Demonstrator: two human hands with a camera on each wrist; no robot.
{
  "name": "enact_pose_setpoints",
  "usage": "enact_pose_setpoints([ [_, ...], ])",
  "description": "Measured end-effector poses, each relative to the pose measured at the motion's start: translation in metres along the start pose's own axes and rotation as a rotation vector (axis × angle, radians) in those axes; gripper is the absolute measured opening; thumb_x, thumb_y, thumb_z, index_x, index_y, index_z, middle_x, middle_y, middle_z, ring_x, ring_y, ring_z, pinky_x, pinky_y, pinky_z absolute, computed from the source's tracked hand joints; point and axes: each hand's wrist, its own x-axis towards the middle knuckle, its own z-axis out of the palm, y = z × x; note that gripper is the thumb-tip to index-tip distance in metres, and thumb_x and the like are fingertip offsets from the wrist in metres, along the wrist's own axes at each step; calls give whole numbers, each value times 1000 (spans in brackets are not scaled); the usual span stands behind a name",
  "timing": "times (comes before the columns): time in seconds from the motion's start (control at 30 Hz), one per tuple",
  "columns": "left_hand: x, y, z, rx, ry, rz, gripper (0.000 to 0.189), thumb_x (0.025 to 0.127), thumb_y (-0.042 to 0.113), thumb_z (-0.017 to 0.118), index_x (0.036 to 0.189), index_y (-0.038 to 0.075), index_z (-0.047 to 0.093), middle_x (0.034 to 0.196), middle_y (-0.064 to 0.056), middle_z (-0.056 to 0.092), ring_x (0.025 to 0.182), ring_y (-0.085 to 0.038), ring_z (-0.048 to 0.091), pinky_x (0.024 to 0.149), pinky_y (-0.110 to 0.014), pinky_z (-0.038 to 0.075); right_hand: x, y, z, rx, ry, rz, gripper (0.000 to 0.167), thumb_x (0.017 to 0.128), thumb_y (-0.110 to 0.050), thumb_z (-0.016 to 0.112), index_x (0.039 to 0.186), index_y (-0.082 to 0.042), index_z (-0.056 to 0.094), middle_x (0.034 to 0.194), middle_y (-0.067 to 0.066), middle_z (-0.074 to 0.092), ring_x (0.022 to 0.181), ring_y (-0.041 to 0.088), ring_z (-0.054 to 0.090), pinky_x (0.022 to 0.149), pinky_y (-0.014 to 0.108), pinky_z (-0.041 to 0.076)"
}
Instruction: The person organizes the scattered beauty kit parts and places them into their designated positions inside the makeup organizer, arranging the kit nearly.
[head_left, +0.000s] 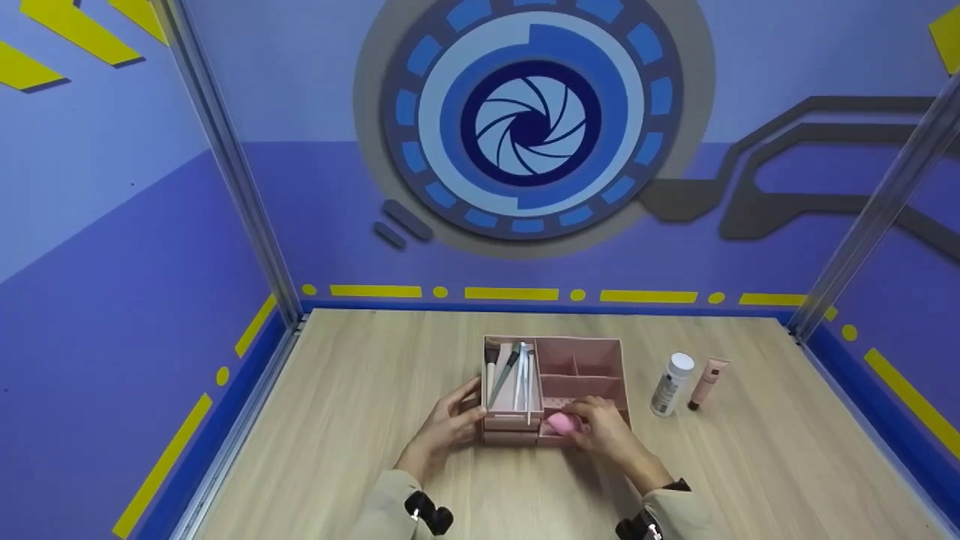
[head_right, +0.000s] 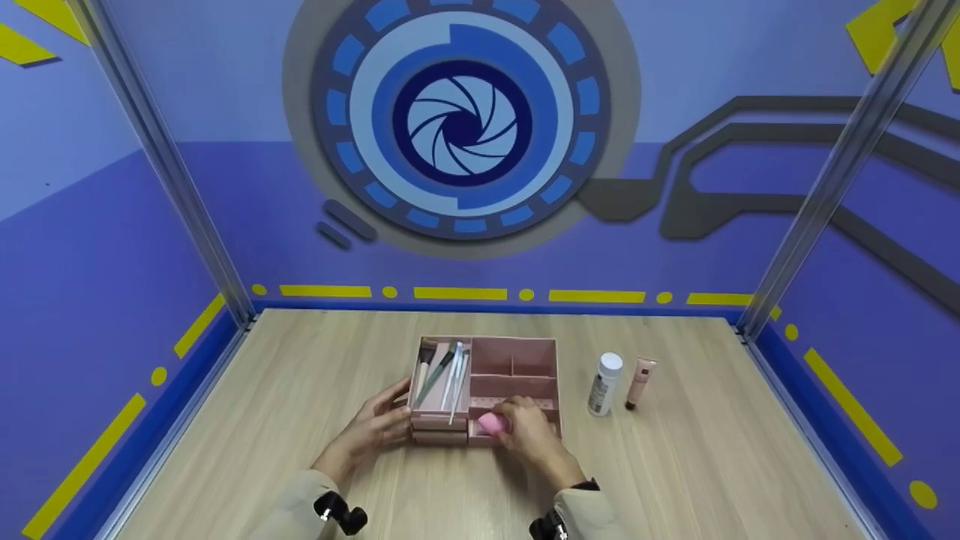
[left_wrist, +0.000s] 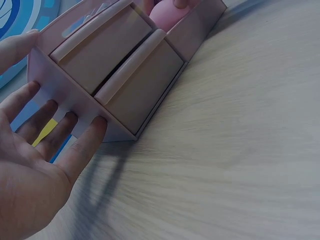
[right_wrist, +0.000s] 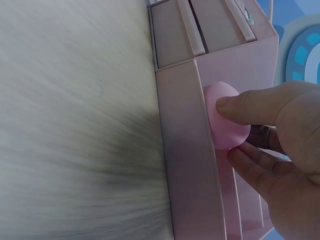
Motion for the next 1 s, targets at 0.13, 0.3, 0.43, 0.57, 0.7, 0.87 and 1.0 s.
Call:
enact_pose_setpoints([
  [0.13, 0, 1, -1, 5, -15, 9, 74, 91, 22, 68, 154, 13, 29, 153, -23, 36, 112, -13, 57, 91, -35, 50, -1, -1, 2, -4, 0, 19, 33, 64, -5, 83, 96, -5, 73, 93, 9, 68, 88, 28, 62, 82, 48, 46],
  [0.3, 1, 1, -2, 6, -28, 21, 73, 92, 19, 67, 154, 11, 29, 152, -23, 37, 100, -9, 56, 76, -28, 47, -2, -2, 2, -1, -20, 54, 32, 66, -4, 82, 97, -5, 73, 97, 10, 68, 91, 30, 62, 85, 49, 47],
  [0.43, 2, 1, -2, 41, -27, 34, 71, 93, 20, 65, 153, 10, 29, 154, -22, 34, 124, -19, 51, 93, -38, 48, -2, -2, 3, -1, -33, 68, 32, 67, -5, 83, 97, -5, 73, 97, 9, 67, 92, 30, 62, 83, 49, 50],
  [0.57, 2, 1, -1, 59, -20, 41, 70, 94, 21, 64, 153, 9, 30, 154, -22, 34, 130, -25, 47, 98, -44, 46, -3, 0, 3, -3, -39, 69, 32, 68, -5, 83, 98, -6, 73, 97, 9, 67, 92, 30, 63, 83, 49, 51],
  [0.7, 1, 0, 0, 39, -16, 33, 70, 93, 20, 65, 153, 10, 31, 153, -23, 35, 127, -24, 50, 96, -41, 48, -4, 2, 2, 13, -41, 64, 33, 67, -4, 82, 99, -6, 73, 97, 8, 67, 91, 29, 62, 83, 48, 50],
  [0.87, 1, 0, 0, 26, -9, 18, 72, 92, 21, 66, 153, 13, 30, 153, -22, 35, 124, -25, 53, 97, -44, 48, -5, 5, 1, 19, -40, 59, 32, 67, -6, 82, 98, -7, 72, 94, 5, 68, 88, 23, 62, 80, 44, 51],
  [1.0, 0, 1, -1, 26, -5, 10, 73, 91, 23, 68, 153, 14, 30, 153, -22, 36, 120, -23, 56, 95, -40, 49, -8, 4, 0, 32, -40, 89, 31, 68, -6, 82, 97, -8, 72, 94, 5, 68, 87, 21, 61, 78, 40, 52],
])
